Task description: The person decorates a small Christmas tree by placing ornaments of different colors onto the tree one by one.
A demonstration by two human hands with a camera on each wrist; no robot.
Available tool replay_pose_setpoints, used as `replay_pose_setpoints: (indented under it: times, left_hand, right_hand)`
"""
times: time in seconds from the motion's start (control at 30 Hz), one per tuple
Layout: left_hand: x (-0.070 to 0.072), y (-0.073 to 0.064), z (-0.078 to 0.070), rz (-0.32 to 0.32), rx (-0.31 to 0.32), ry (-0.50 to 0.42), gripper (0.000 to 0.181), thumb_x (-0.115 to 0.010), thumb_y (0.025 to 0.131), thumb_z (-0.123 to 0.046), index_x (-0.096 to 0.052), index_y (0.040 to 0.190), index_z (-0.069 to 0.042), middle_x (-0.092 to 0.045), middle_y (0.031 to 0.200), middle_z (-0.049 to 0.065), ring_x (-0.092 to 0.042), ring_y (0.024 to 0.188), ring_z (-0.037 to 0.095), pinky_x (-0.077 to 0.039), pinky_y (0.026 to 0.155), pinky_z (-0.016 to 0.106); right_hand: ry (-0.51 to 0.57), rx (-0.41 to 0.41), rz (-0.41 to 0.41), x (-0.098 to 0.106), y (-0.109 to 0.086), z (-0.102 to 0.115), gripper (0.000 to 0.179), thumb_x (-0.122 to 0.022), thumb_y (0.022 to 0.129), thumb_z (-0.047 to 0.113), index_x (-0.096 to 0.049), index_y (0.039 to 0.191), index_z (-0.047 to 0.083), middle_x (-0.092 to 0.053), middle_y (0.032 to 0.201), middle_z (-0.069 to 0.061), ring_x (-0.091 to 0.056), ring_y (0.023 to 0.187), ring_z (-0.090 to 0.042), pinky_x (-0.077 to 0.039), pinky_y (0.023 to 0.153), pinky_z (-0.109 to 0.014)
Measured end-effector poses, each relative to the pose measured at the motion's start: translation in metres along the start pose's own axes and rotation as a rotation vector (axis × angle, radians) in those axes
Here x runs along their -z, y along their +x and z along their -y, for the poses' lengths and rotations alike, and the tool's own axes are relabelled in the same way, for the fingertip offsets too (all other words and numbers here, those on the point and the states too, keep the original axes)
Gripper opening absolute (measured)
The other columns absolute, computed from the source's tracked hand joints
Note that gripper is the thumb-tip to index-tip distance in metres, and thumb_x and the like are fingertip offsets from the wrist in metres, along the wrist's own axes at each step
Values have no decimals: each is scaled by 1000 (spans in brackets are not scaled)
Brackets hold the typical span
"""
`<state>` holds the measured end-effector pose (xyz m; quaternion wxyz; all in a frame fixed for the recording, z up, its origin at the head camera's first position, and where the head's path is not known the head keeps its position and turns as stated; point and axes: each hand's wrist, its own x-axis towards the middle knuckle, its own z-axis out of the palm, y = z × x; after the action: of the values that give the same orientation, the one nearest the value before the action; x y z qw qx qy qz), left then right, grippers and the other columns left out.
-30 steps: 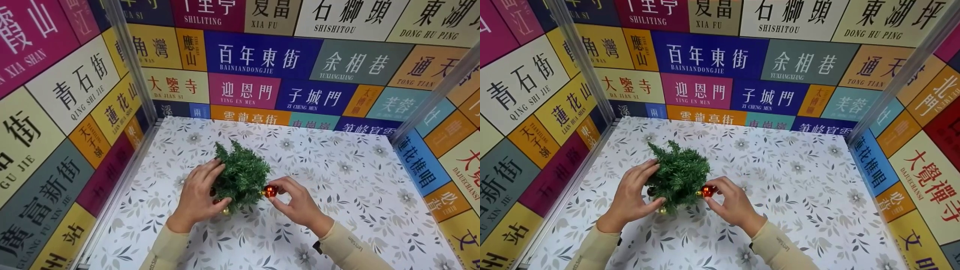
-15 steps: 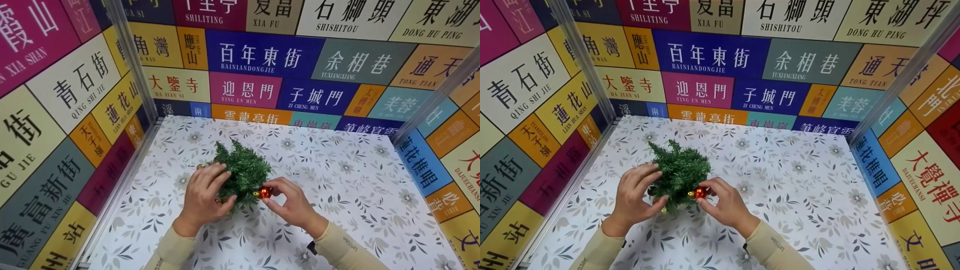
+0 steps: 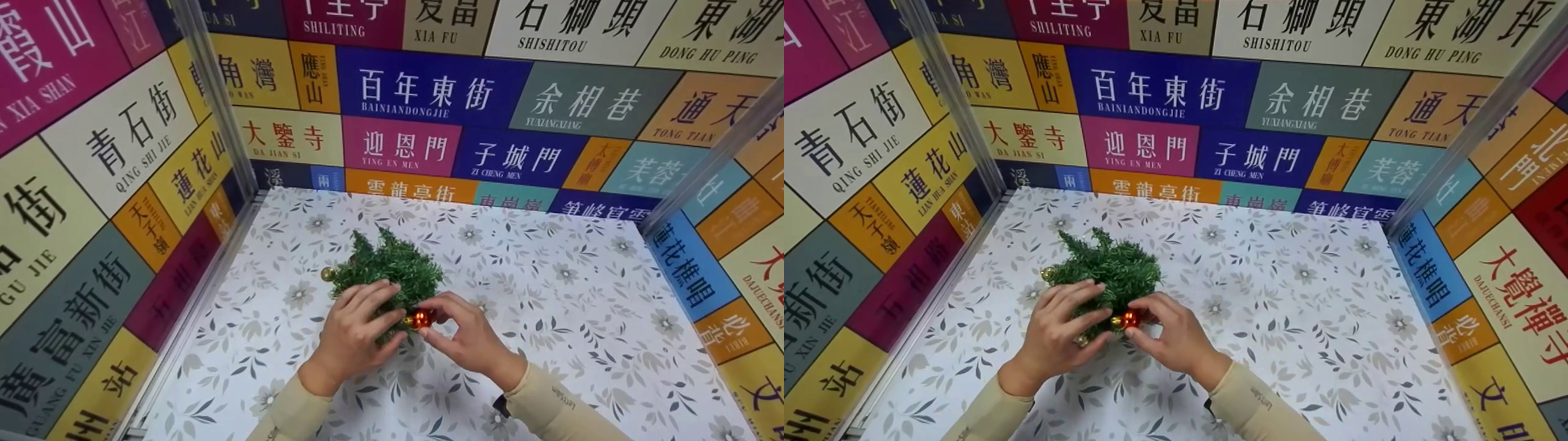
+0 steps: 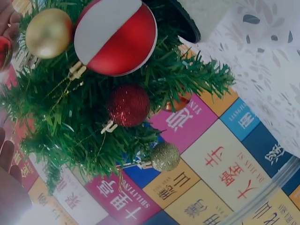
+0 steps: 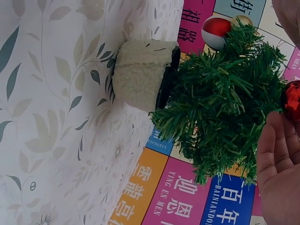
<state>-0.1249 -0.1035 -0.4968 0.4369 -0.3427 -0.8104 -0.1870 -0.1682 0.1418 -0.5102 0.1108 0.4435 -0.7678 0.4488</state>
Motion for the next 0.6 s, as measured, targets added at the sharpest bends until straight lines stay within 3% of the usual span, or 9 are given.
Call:
replay_pose_setpoints:
  times: [0.37,0.6]
  left_hand:
    - [-9,2,-3,-74,-23,-47,9,-78,80,-23,-77,86,-16,-65,127,8,-58,122,28,-45,99,46]
    - [-9,3,-5,-92,6,-62,7,-77,78,-20,-77,83,-16,-68,120,6,-61,117,27,-46,98,45]
  right_hand:
    - [-3,12,24,-3,1,-1,38,-74,91,19,-63,127,16,-63,114,7,-62,87,-9,-55,68,-31]
    - [-61,-2,41,-5,-1,-1,38,-73,92,24,-63,128,19,-62,114,11,-60,87,-8,-52,63,-26]
